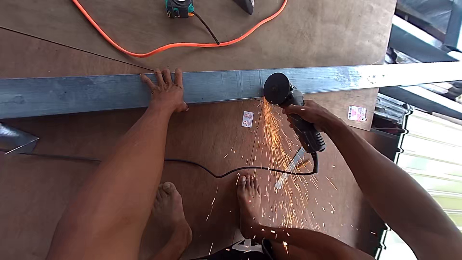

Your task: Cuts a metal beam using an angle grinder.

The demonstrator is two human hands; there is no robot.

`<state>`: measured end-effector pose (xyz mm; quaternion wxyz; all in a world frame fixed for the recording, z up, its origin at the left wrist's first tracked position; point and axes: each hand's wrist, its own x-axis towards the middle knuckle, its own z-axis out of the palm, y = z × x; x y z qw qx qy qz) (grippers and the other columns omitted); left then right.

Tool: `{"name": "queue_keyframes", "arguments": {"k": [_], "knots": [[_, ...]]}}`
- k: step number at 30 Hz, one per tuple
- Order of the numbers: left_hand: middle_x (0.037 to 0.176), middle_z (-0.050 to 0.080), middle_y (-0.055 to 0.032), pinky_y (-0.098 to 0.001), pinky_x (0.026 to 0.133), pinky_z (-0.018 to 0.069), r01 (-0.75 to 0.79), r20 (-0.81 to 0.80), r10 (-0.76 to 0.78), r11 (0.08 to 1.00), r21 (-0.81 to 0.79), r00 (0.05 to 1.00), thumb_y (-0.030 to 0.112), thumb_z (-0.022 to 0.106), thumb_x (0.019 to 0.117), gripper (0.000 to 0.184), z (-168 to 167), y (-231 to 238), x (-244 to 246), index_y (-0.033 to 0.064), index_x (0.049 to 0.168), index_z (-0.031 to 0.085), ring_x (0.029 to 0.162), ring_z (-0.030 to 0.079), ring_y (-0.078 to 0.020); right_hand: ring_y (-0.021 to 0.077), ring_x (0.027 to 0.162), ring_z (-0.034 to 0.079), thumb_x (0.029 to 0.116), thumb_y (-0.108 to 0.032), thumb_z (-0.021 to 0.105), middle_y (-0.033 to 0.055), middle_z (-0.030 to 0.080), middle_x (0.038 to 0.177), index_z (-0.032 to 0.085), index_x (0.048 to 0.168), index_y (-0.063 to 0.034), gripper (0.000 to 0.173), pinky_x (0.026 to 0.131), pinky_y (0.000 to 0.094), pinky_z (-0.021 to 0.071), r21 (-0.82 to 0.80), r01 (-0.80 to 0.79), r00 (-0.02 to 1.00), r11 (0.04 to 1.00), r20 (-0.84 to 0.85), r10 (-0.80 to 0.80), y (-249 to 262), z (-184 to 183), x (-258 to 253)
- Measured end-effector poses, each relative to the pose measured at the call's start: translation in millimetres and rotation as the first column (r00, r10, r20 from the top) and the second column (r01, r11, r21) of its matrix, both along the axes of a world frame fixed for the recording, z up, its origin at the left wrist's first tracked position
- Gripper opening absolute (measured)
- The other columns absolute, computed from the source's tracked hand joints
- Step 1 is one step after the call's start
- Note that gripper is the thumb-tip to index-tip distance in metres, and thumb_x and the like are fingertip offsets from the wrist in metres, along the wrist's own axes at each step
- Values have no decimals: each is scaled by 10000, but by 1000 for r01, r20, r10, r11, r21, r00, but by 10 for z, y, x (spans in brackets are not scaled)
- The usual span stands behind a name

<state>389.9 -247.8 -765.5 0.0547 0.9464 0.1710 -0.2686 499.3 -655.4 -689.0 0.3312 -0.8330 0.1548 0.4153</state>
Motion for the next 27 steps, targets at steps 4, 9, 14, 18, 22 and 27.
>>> {"name": "queue_keyframes", "arguments": {"k": [4, 9, 14, 18, 22, 27], "knots": [[1642, 146, -332, -852, 1089, 75, -4, -2, 4, 1000, -7, 1000, 415, 938, 680, 1324, -3, -3, 5, 106, 1647, 89, 1522, 114, -552, 241, 668, 696, 857, -374, 779, 128, 689, 814, 633, 1131, -41, 455, 647, 424, 613, -7, -4, 1000, 1000, -1, 4, -3, 5, 6], [1639, 166, -332, -851, 1093, 77, -9, 13, 9, 1000, -17, 1000, 399, 941, 678, 1309, 4, 3, -8, 111, 1646, 108, 1514, 128, -566, 236, 662, 683, 875, -332, 769, 126, 672, 822, 616, 1150, -47, 424, 654, 423, 612, -2, 26, 1000, 1000, -10, -26, 38, 33, -8], [1640, 162, -328, -846, 1097, 73, -11, 9, 11, 1000, -13, 1000, 403, 941, 681, 1315, 6, 2, -2, 121, 1650, 98, 1519, 120, -555, 214, 649, 680, 892, -344, 753, 112, 681, 813, 621, 1137, -46, 408, 623, 390, 602, -21, 27, 1000, 999, -3, -27, 96, 65, 18], [1642, 165, -320, -846, 1097, 71, -6, 3, 6, 1000, -8, 1000, 401, 929, 693, 1303, 14, -2, -4, 114, 1650, 94, 1518, 122, -556, 220, 650, 679, 892, -331, 752, 112, 669, 802, 616, 1139, -44, 402, 635, 402, 609, -15, 21, 1000, 1000, -9, -21, 99, 63, 42], [1648, 148, -319, -841, 1102, 58, -11, 1, 11, 1000, -25, 1000, 395, 930, 693, 1302, 11, 9, -6, 117, 1651, 93, 1520, 109, -558, 217, 657, 678, 908, -324, 738, 112, 670, 812, 615, 1140, -47, 382, 640, 401, 608, -26, 21, 1000, 999, -18, -22, 111, 72, 37], [1648, 153, -318, -842, 1101, 62, -11, -1, 11, 1000, -17, 1000, 399, 926, 698, 1298, 11, 0, -4, 113, 1651, 92, 1520, 115, -556, 217, 657, 680, 922, -312, 732, 108, 669, 806, 615, 1140, -44, 364, 643, 399, 610, -16, 29, 999, 999, -24, -30, 117, 81, 54]]}}
